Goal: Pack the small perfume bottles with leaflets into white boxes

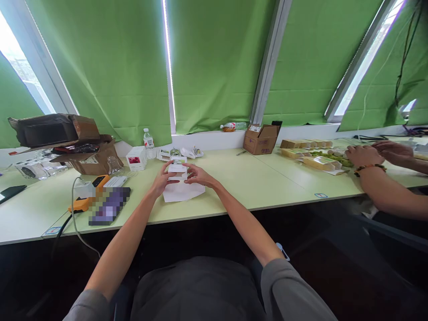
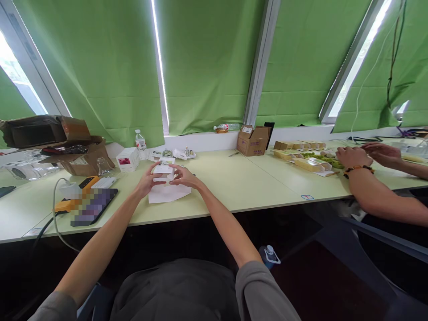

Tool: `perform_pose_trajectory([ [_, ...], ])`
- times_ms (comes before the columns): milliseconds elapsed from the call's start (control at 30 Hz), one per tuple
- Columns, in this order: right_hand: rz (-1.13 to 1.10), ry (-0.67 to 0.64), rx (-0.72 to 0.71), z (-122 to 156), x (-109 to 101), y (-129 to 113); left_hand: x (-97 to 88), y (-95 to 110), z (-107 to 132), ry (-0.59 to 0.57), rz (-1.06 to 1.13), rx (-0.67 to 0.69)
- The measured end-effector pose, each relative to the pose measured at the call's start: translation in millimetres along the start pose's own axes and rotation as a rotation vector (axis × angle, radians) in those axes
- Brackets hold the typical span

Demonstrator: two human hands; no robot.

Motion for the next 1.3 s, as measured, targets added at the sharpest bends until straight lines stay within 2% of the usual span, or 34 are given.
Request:
perform_pose_trajectory([
  [400,0.014,0.043,-0.007,-0.8,-3.5,1.7,6.7,8.0,2.8,-0.104,0.138,-0.050],
  [667,0.019,0.095,-0.001,-3.2,-6.4,6.4,9.0,8.4,3.7,-0.111,0.127,-0.089],
  [1300,-0.033,0.135,0.017,-3.0,-7.9,5.2,6.7,3.1,2.2,-0.103,0.053,-0.049],
])
Point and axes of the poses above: each hand's wrist, its own z-axis away from the middle knuckle, its own x-axis out of the palm, y = z × x, the point moved 4 cm from there along -z, towards the middle knuckle, and after that the axes turned 13 degrees about x, right-handed, at the moved point
